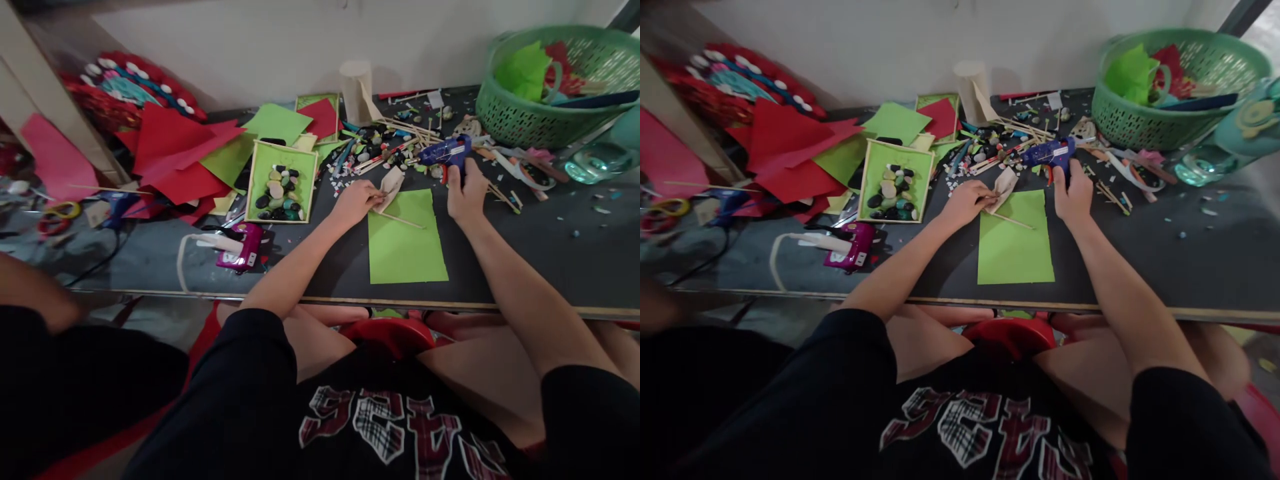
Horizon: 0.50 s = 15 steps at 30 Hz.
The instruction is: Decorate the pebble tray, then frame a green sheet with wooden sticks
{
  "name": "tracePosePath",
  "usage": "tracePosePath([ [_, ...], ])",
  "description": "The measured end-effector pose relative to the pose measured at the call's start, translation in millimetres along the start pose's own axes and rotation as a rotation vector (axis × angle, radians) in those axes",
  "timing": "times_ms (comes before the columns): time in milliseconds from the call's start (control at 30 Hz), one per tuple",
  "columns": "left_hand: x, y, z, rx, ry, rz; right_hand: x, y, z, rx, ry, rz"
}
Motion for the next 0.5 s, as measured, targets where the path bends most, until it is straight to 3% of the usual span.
tracePosePath([
  [100,2.5,3,-1,-0.011,-0.047,0.144,1,0,-8,0.001,-0.005,-0.034],
  [200,-0.7,10,-2,-0.095,-0.180,0.424,5,-3,-13,0.050,0.069,-0.071],
  [267,1.7,18,-1,-0.186,-0.316,0.544,8,-5,-15,0.093,0.140,-0.101],
  [367,14.6,34,13,-0.232,-0.460,0.544,13,-8,-15,0.144,0.220,-0.128],
  [500,28.1,46,45,-0.168,-0.528,0.500,21,-11,-12,0.181,0.312,-0.138],
])
Point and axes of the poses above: each hand's wrist, its own y-axis towards the middle knuckle, its own x-axis out of the palm, z = x × y, the point moved 3 cm from there along y, towards the middle knuckle, and after that the axes turned 9 degrees about -y, right-handed, at the moved point
